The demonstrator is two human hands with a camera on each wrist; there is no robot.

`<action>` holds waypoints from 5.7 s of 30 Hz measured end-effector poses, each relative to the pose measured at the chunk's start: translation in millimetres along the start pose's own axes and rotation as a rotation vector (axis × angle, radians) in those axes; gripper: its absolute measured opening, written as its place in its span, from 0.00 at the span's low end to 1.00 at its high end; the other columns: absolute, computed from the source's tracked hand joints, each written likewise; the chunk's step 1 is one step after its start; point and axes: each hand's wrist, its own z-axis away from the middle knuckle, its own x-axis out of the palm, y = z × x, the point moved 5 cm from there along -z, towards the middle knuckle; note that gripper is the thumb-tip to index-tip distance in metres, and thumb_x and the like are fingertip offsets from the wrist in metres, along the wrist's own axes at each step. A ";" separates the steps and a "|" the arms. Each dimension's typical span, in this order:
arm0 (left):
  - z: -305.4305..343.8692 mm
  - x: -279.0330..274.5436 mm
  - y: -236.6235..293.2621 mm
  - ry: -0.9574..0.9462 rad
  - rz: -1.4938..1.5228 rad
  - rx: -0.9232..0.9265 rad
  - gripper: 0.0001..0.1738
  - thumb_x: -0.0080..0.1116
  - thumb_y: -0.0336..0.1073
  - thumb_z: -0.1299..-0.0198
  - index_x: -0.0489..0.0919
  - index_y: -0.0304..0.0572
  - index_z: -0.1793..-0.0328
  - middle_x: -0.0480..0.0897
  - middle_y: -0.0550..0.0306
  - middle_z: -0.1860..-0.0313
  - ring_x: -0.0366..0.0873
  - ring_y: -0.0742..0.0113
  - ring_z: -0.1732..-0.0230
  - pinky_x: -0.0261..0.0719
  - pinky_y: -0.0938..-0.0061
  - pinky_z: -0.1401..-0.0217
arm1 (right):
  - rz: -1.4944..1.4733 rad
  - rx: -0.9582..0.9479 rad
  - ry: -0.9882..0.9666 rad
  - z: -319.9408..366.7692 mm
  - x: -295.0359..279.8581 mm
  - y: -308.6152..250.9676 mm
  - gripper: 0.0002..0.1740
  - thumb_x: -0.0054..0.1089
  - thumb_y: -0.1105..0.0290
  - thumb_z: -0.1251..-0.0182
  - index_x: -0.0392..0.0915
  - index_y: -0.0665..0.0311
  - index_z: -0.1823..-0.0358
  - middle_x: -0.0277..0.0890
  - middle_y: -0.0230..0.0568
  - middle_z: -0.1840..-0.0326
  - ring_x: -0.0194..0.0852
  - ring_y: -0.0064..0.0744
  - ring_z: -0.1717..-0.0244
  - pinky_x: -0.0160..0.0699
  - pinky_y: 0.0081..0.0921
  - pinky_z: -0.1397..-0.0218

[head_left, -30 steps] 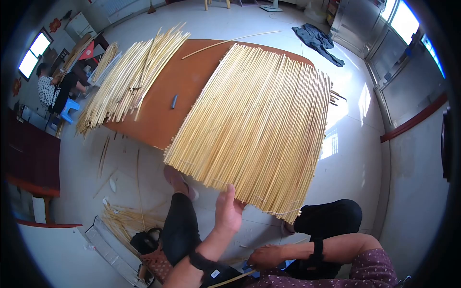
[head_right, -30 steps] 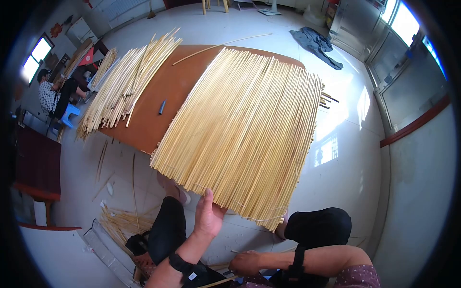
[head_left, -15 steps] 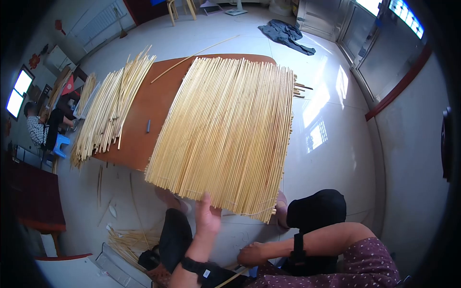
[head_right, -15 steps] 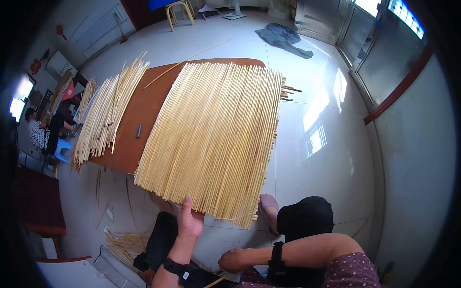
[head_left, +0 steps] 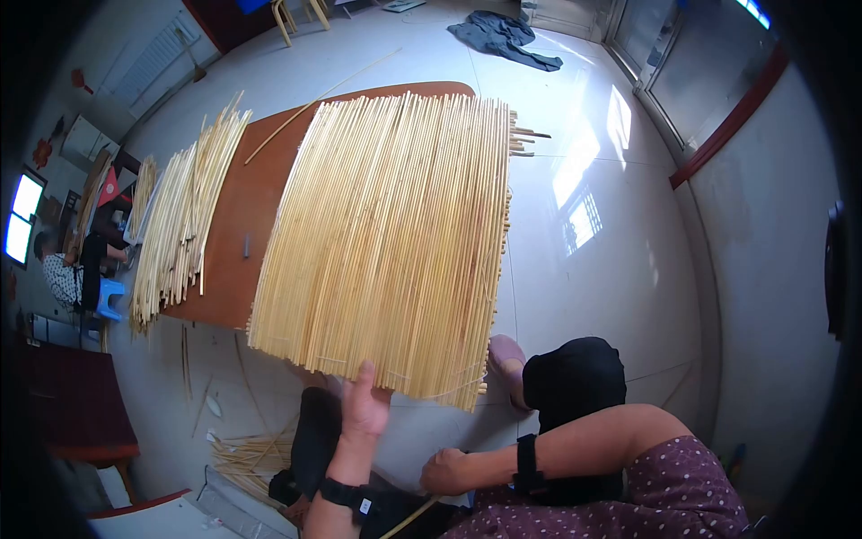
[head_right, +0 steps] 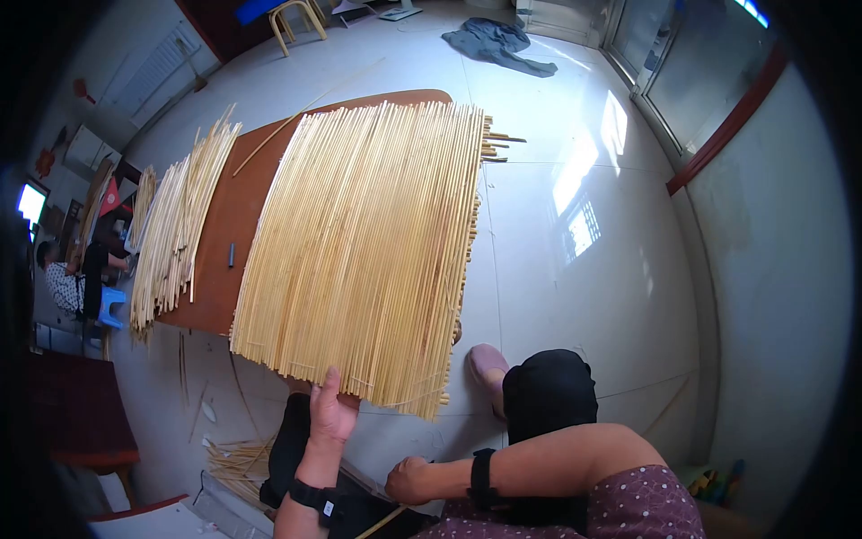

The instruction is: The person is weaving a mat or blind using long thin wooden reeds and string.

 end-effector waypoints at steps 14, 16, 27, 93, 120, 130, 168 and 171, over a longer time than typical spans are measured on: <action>-3.3 -20.4 12.6 -0.034 -0.033 -0.053 0.31 0.59 0.38 0.38 0.62 0.41 0.31 0.69 0.56 0.35 0.66 0.58 0.35 0.63 0.60 0.31 | -0.027 0.027 0.042 13.5 -18.1 -0.2 0.11 0.57 0.67 0.43 0.84 0.61 0.62 0.83 0.42 0.59 0.82 0.43 0.56 0.81 0.35 0.60; -1.0 -25.5 17.0 -0.010 -0.057 -0.047 0.31 0.58 0.39 0.38 0.62 0.40 0.31 0.69 0.55 0.36 0.66 0.58 0.36 0.63 0.60 0.31 | -0.010 0.005 0.056 10.0 -11.6 0.8 0.11 0.56 0.67 0.43 0.84 0.61 0.62 0.83 0.43 0.60 0.83 0.44 0.57 0.81 0.35 0.62; 1.8 -34.0 12.8 -0.013 -0.070 0.011 0.28 0.56 0.39 0.36 0.63 0.38 0.32 0.70 0.55 0.36 0.68 0.61 0.37 0.65 0.63 0.33 | -0.062 0.091 -0.089 4.3 -4.2 1.4 0.12 0.59 0.65 0.42 0.84 0.60 0.59 0.82 0.43 0.55 0.81 0.44 0.53 0.80 0.36 0.59; 5.3 -97.9 68.4 0.217 -0.055 0.078 0.43 0.43 0.68 0.39 0.61 0.40 0.30 0.69 0.47 0.34 0.69 0.54 0.37 0.69 0.59 0.36 | -0.019 0.028 -0.169 18.4 -3.6 8.2 0.12 0.54 0.66 0.39 0.83 0.63 0.60 0.82 0.45 0.55 0.81 0.46 0.53 0.82 0.39 0.57; 273.2 -74.9 -20.1 0.168 -0.946 -0.230 0.23 0.52 0.43 0.34 0.73 0.32 0.41 0.82 0.52 0.54 0.80 0.69 0.55 0.78 0.77 0.53 | 0.318 0.021 0.327 103.6 26.0 14.8 0.08 0.51 0.71 0.40 0.76 0.61 0.61 0.74 0.45 0.65 0.80 0.47 0.64 0.79 0.39 0.64; 260.6 -54.2 -39.4 -0.250 -1.302 -0.461 0.21 0.52 0.45 0.35 0.76 0.37 0.44 0.82 0.55 0.61 0.80 0.73 0.63 0.76 0.79 0.59 | 0.152 0.015 0.493 113.1 25.5 13.2 0.07 0.49 0.72 0.40 0.74 0.62 0.62 0.73 0.45 0.65 0.79 0.48 0.64 0.78 0.40 0.65; 306.7 -63.2 -76.7 0.040 -0.795 -0.402 0.13 0.48 0.32 0.33 0.74 0.35 0.45 0.76 0.64 0.72 0.73 0.80 0.73 0.73 0.87 0.69 | -1.675 -0.171 1.085 143.0 -7.4 44.2 0.11 0.46 0.66 0.28 0.67 0.66 0.53 0.75 0.46 0.58 0.80 0.38 0.59 0.81 0.34 0.53; 316.4 -74.7 -59.5 0.187 -0.747 -0.106 0.12 0.48 0.33 0.32 0.74 0.36 0.47 0.76 0.64 0.71 0.73 0.81 0.73 0.74 0.86 0.69 | -1.636 -0.216 1.020 139.2 -12.8 31.0 0.13 0.42 0.63 0.26 0.68 0.64 0.51 0.77 0.44 0.59 0.81 0.36 0.61 0.82 0.32 0.57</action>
